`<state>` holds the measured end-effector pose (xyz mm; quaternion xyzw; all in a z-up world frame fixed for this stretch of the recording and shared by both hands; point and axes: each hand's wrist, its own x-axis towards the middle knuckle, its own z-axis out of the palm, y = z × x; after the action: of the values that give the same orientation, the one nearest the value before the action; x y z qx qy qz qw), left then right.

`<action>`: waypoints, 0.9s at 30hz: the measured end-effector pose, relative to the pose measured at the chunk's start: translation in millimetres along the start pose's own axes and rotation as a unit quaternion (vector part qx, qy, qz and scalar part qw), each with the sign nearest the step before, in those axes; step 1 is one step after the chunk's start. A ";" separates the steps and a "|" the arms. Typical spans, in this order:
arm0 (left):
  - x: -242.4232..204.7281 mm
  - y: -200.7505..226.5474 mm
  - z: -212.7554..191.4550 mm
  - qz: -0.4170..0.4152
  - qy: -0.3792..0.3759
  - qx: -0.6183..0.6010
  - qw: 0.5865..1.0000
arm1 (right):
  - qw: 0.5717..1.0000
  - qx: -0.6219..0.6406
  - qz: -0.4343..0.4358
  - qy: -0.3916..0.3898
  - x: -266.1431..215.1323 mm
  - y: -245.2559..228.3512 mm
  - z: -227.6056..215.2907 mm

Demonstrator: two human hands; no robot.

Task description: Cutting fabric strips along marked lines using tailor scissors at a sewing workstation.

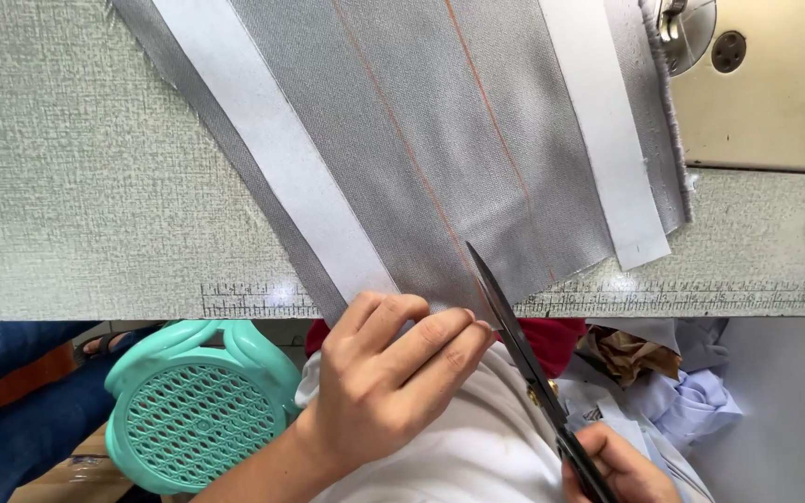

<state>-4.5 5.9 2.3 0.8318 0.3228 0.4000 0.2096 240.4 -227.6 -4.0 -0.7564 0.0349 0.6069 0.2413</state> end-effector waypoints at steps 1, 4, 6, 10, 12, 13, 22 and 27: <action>0.4 0.6 -0.5 0.000 -0.002 -0.005 1.000 | 0.999 -0.015 -0.029 -0.008 -0.4 -1.5 5.0; -3.2 1.4 -2.2 0.000 -0.021 -0.021 1.000 | 0.996 -0.053 -0.017 -0.073 0.6 -16.2 11.5; -4.2 1.4 -2.6 -0.001 -0.019 -0.020 1.000 | 0.996 -0.053 -0.029 -0.066 1.6 -11.6 11.7; -6.3 0.8 -3.0 0.000 -0.017 -0.015 1.000 | 0.998 -0.046 -0.014 -0.035 0.2 -19.3 14.1; -5.5 1.5 -5.3 0.001 -0.021 -0.016 1.000 | 0.998 -0.010 -0.010 -0.056 3.9 -16.6 10.0; -5.0 2.4 -6.5 0.001 -0.026 -0.017 1.000 | 0.997 0.026 -0.006 -0.078 5.7 -15.3 7.7; -13.1 0.9 -6.6 0.005 -0.034 -0.049 0.998 | 0.994 -0.040 -0.062 -0.076 5.3 -32.7 24.2; -11.7 1.5 -9.5 0.003 -0.042 -0.058 0.997 | 0.993 -0.012 -0.029 -0.114 3.7 -57.9 38.4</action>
<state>-17.1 -2.6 2.6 0.8354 0.2874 0.3834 0.2693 226.7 -160.0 5.6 -0.6859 -0.0223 0.6821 0.2524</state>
